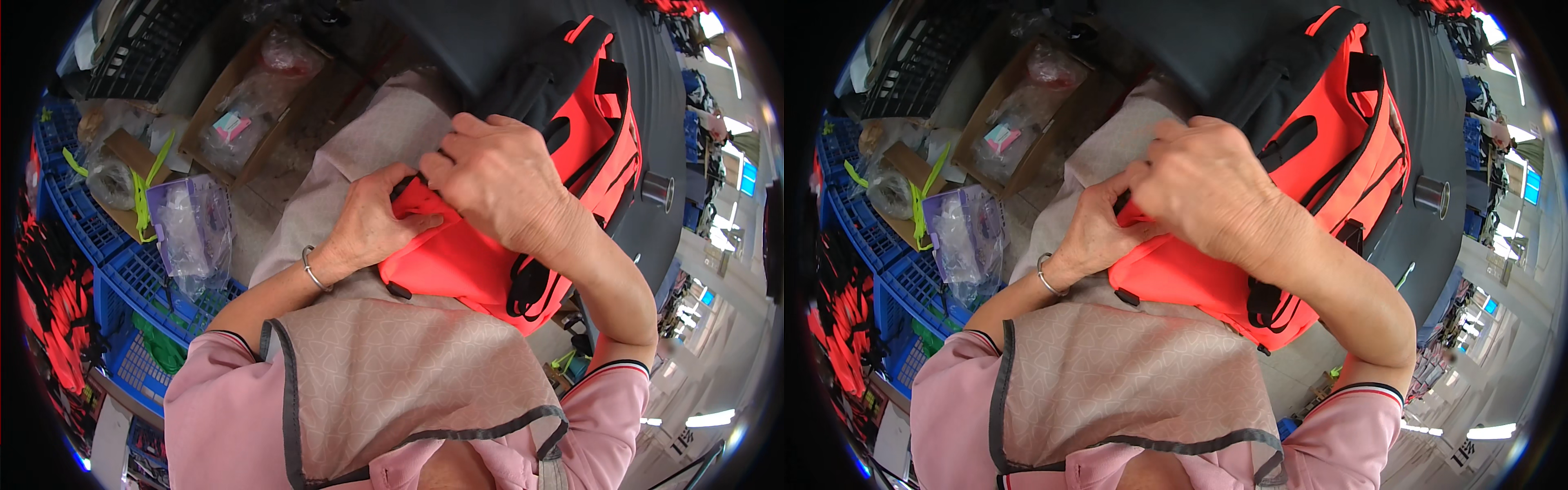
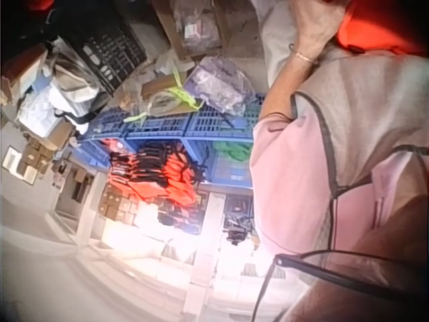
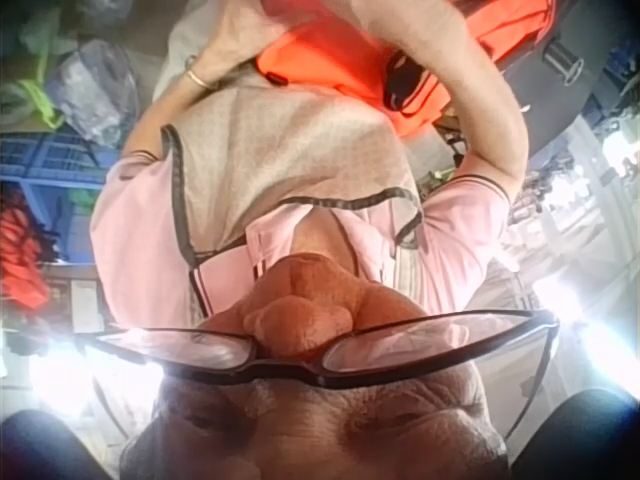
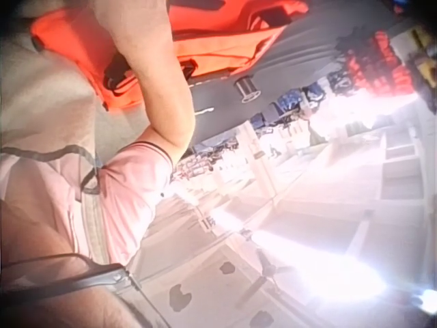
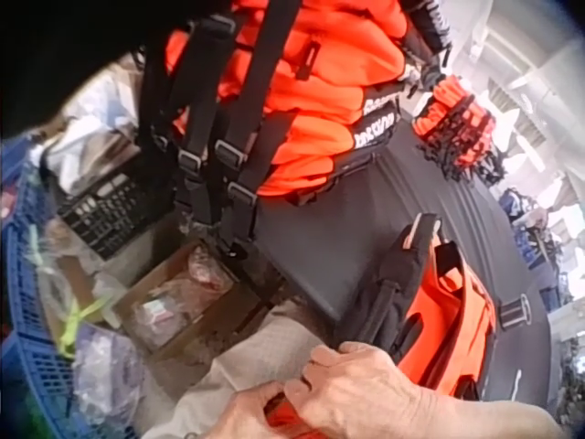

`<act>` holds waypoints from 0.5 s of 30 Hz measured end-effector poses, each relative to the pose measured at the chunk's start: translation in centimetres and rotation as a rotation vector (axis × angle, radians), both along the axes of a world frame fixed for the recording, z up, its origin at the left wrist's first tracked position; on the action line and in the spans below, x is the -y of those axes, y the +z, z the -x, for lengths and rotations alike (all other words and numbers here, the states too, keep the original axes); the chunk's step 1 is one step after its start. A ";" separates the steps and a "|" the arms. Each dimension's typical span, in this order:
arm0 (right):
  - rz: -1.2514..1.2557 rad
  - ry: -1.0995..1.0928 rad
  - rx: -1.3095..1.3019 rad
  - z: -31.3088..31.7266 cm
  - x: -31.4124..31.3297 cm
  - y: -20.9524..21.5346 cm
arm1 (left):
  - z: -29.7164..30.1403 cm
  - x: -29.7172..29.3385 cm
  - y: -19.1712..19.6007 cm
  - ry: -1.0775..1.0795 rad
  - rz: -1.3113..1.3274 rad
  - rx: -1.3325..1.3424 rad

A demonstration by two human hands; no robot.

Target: The recorder uses snips and a brush to trim loose threads and clean a series of red Rossignol backpacks on a factory assembly table.

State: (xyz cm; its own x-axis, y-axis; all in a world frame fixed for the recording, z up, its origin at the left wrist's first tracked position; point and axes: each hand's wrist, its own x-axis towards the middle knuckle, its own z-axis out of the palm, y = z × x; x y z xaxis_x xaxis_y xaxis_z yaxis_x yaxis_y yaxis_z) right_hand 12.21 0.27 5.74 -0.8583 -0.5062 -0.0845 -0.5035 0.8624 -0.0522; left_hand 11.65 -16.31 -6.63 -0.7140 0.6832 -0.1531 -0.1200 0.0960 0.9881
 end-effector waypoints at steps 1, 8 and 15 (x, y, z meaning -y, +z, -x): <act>-0.001 -0.001 -0.001 -0.3 -0.4 -0.1 | 0.1 0.1 0.1 -0.001 -0.001 -0.001; 0.072 -0.167 0.068 -0.6 -1.1 0.3 | 0.7 0.2 0.5 -0.057 0.064 0.055; -0.019 -0.186 0.073 -0.6 -1.3 0.3 | 1.3 0.3 1.5 -0.090 0.114 0.036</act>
